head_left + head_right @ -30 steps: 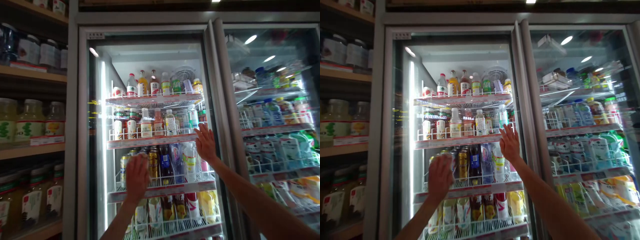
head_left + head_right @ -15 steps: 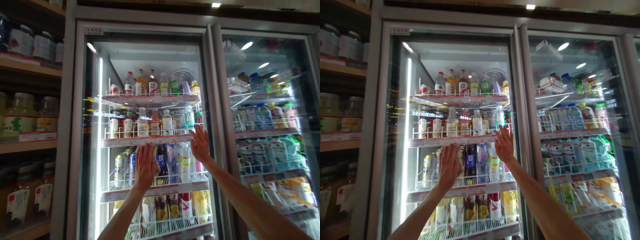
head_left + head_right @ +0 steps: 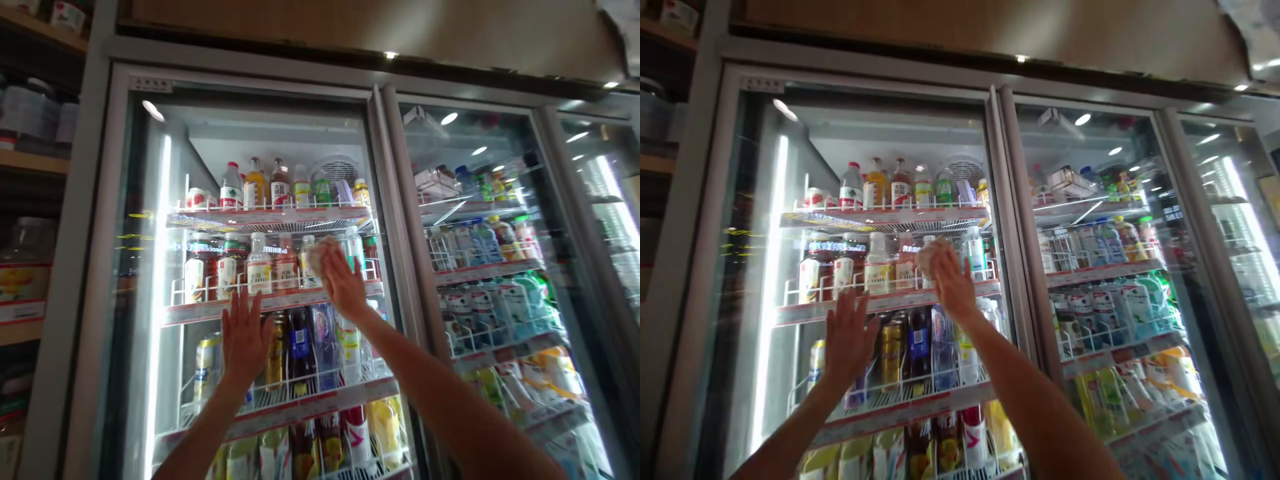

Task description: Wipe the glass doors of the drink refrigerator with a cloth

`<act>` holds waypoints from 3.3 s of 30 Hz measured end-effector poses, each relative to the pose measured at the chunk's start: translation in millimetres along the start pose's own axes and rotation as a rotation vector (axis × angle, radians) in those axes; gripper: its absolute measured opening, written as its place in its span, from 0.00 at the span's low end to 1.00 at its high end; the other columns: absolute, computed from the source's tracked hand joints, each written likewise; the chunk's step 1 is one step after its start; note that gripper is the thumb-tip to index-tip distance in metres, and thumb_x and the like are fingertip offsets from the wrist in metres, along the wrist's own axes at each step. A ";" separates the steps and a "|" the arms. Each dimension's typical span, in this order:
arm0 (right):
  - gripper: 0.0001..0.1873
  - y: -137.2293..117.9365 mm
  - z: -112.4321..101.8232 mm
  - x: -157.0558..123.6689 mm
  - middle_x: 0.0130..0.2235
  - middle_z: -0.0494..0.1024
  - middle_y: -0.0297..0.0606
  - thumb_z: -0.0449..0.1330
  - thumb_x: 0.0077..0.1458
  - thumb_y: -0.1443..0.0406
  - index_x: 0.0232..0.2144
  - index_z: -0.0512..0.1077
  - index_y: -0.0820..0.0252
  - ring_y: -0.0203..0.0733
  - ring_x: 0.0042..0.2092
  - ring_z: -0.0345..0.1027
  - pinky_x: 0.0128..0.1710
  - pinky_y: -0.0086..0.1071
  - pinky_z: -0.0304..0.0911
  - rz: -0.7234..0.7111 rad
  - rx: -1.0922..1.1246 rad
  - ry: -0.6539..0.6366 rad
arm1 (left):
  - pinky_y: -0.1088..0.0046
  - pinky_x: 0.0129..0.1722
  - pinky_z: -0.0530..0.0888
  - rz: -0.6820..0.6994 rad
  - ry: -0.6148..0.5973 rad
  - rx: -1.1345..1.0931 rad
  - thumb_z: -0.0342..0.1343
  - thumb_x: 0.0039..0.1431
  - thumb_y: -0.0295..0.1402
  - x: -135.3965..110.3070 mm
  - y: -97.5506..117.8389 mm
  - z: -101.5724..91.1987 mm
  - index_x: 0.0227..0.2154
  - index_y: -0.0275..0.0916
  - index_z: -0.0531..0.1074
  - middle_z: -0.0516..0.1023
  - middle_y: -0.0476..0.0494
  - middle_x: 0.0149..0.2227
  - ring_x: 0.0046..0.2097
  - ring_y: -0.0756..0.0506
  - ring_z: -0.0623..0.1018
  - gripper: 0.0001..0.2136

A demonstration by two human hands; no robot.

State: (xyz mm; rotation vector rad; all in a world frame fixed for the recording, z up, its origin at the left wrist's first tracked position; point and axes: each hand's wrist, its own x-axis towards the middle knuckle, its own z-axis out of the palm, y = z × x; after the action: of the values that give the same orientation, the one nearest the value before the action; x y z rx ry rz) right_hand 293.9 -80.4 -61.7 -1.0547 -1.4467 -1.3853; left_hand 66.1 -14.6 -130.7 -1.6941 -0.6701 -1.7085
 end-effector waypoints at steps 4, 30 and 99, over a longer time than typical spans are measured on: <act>0.24 74.0 -10.3 28.6 0.61 0.59 0.48 0.43 0.61 0.64 0.58 0.58 0.63 0.49 0.64 0.47 0.60 0.52 0.50 0.335 -0.039 0.206 | 0.42 0.60 0.48 0.044 0.006 0.110 0.46 0.62 0.41 -5.6 9.0 11.5 0.64 0.42 0.37 0.38 0.35 0.67 0.66 0.33 0.42 0.32; 0.26 35.4 -39.0 -63.8 0.65 0.51 0.35 0.46 0.61 0.63 0.61 0.52 0.51 0.43 0.67 0.37 0.63 0.48 0.43 -0.177 -0.082 -0.210 | 0.51 0.63 0.49 0.207 -0.097 0.068 0.48 0.60 0.38 -35.8 2.9 -2.5 0.64 0.43 0.39 0.42 0.40 0.66 0.66 0.38 0.45 0.33; 0.30 -110.2 -39.6 -176.7 0.65 0.51 0.44 0.32 0.63 0.64 0.65 0.31 0.61 0.42 0.64 0.50 0.59 0.43 0.54 0.296 0.548 -0.272 | 0.64 0.63 0.55 0.173 -0.130 -0.066 0.40 0.62 0.32 -121.4 106.5 7.8 0.60 0.28 0.52 0.60 0.37 0.61 0.65 0.44 0.51 0.24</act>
State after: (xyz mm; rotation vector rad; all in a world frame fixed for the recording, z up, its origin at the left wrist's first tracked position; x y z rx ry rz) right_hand 239.3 -126.3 -261.3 -1.0593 -1.6557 -0.5969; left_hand 146.5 -70.1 -259.5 -1.8646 -0.5127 -1.5255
